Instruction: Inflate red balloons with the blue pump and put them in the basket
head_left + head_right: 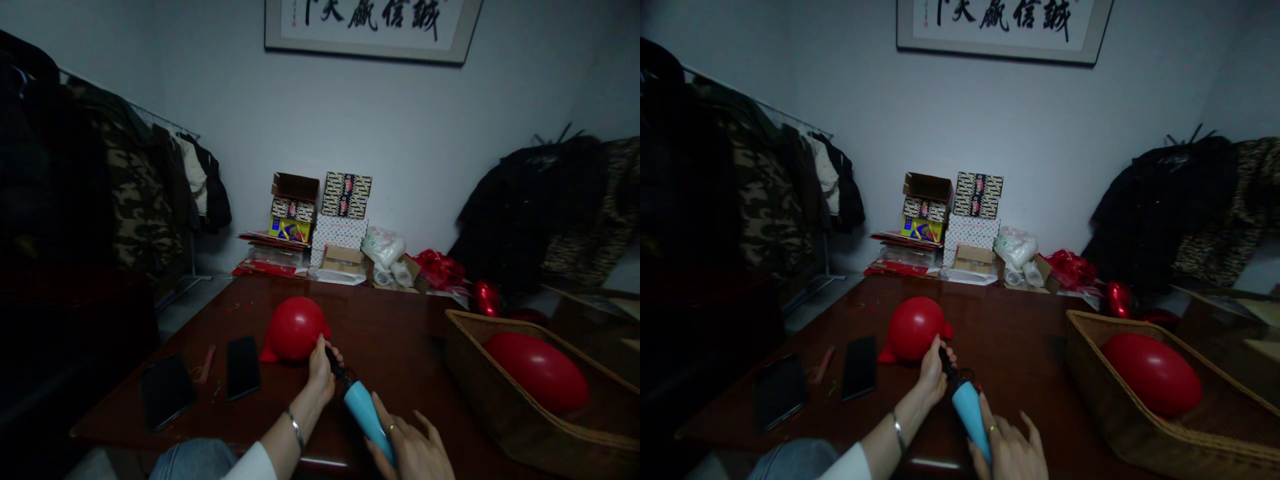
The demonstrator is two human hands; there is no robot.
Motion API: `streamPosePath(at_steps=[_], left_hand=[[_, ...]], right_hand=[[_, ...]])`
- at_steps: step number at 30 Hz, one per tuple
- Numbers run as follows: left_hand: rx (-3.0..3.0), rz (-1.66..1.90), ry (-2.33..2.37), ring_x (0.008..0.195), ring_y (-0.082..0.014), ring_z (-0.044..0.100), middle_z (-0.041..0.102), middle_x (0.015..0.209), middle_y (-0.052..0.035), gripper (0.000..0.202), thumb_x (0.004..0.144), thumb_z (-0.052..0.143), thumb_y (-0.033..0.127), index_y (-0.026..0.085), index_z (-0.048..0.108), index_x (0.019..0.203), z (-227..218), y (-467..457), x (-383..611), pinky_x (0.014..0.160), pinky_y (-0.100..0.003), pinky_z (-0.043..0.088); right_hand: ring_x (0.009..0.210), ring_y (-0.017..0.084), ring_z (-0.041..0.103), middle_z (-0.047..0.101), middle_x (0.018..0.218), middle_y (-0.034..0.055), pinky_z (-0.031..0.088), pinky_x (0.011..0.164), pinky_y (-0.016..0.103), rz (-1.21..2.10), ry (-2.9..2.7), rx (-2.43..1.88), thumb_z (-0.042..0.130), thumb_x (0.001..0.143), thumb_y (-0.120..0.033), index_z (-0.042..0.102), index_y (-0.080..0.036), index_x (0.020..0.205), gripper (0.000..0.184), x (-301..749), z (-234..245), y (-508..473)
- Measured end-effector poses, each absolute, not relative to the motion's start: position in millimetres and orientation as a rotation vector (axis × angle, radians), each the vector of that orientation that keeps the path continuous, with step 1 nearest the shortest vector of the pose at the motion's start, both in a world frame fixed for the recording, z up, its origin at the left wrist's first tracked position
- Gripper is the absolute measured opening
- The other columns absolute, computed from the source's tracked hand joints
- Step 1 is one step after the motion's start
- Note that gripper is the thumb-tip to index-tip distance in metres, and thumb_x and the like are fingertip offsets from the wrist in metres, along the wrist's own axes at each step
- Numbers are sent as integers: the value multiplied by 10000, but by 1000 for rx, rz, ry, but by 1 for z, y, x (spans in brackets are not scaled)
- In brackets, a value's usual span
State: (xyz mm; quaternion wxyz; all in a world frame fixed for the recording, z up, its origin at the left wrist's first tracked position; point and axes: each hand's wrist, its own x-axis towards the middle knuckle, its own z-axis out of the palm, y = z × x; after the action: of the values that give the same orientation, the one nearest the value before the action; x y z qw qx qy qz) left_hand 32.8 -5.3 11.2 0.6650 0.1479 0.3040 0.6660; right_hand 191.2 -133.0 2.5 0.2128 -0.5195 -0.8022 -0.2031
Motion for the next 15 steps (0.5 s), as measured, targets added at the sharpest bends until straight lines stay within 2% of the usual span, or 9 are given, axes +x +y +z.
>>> streamPosePath(at_steps=[8,15], left_hand=[[317,1501,713,399,-97,437,457,468,47,394,706,621,526,200,398,690,11,-7,38,434,-225,355],[305,1513,730,384,-67,389,438,477,62,376,710,627,495,197,397,695,9,-5,35,397,-194,290]], right_hand=[[714,155,640,682,855,-9,308,884,384,-481,-2192,-1522,469,847,-353,349,-257,1344,521,173,4,-121],[705,152,639,681,864,-10,300,886,395,-452,-2199,-1526,477,847,-357,308,-272,1365,551,174,1,-126]])
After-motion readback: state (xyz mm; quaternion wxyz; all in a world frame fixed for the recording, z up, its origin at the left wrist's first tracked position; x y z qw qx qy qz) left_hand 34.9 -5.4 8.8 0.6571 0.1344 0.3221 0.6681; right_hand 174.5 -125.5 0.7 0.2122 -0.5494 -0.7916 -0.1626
